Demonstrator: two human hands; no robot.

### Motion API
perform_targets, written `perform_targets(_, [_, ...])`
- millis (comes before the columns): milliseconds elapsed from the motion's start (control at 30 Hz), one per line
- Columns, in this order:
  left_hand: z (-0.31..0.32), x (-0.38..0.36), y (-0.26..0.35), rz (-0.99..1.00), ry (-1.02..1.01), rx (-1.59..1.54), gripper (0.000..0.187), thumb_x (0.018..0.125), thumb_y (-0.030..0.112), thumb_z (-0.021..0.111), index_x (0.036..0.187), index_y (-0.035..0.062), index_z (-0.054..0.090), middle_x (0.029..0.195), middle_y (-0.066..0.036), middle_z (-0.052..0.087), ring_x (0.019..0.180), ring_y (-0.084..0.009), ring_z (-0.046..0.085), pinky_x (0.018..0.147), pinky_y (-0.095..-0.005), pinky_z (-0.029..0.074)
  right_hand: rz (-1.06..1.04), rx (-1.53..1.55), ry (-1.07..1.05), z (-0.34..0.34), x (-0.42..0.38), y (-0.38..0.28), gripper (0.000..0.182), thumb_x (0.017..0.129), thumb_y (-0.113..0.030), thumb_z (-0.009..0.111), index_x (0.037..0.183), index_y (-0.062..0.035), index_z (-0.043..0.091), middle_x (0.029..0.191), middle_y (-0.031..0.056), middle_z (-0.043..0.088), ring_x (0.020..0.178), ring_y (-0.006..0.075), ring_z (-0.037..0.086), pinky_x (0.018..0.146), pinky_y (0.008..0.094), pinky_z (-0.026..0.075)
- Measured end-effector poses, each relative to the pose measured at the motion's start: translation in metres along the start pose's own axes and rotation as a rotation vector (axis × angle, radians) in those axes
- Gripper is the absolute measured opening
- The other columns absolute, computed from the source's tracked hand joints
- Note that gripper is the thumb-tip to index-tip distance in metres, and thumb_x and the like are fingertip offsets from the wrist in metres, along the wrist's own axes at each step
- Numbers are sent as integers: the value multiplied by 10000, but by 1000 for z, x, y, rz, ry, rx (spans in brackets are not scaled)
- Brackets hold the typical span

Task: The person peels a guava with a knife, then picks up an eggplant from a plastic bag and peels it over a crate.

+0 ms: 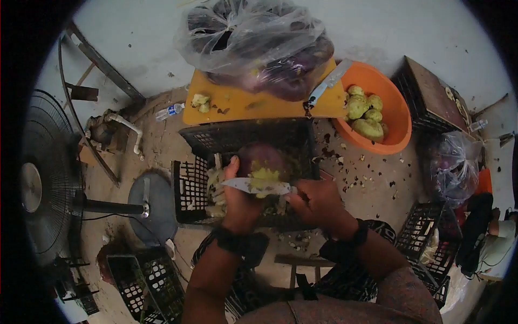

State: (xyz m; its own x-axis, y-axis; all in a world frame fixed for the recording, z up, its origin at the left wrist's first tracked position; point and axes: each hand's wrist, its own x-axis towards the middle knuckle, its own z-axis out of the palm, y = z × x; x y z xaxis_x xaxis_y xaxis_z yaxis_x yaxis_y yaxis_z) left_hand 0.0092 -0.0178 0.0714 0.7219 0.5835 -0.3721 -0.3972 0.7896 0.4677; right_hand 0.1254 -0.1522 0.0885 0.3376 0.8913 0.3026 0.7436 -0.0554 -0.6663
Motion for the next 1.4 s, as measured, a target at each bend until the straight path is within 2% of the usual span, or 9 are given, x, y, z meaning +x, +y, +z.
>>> perform_targets(67, [-3,3,-2,44,-22,23,487,880,461,389,1178,97,516,1137,-94,567,1039,-260,550,907,-432,435,2,-10,-12,-1,3,-7,277,768,-280,604,621,-74,493,524,84,486,495,312,492,559,401,371])
perform_targets(300, [0,4,-5,8,-42,-59,485,885,455,380,1173,88,515,1133,-97,567,1032,-259,552,902,-430,440,-1,-17,-2,2,2,-4,281,764,-292,615,619,-93,479,512,74,467,483,311,476,586,401,360])
perform_targets(400, [-1,5,-6,-4,-110,-65,491,883,465,379,1167,88,515,1117,-100,571,1021,-260,557,895,-432,441,-6,-16,0,3,2,-1,277,762,-293,618,627,-94,480,523,72,478,497,314,486,602,416,357])
perform_targets(633, [3,3,-8,-32,18,-62,507,872,485,389,1153,86,524,1102,-98,576,1003,-265,559,884,-424,437,-33,-37,-5,1,2,1,250,761,-282,619,666,-88,493,554,76,503,547,314,527,667,454,388])
perform_targets(700, [7,0,-6,-54,41,-66,500,866,481,399,1142,86,533,1100,-93,576,997,-257,557,878,-414,432,-40,-69,24,1,1,3,302,793,-359,613,686,-82,559,601,123,567,540,316,574,488,411,430])
perform_targets(867, [13,-5,-4,-92,79,-45,514,862,490,386,1154,92,530,1114,-92,572,1008,-267,553,884,-447,425,-42,-99,-31,-4,2,6,304,785,-359,623,666,-87,555,603,113,567,543,308,574,488,407,428])
perform_targets(1400, [11,-8,1,-135,-5,-63,515,859,484,427,1167,85,531,1132,-105,572,1039,-266,550,908,-438,423,-154,-172,-51,-15,4,15,316,775,-377,630,644,-107,532,578,74,547,515,282,562,489,402,418])
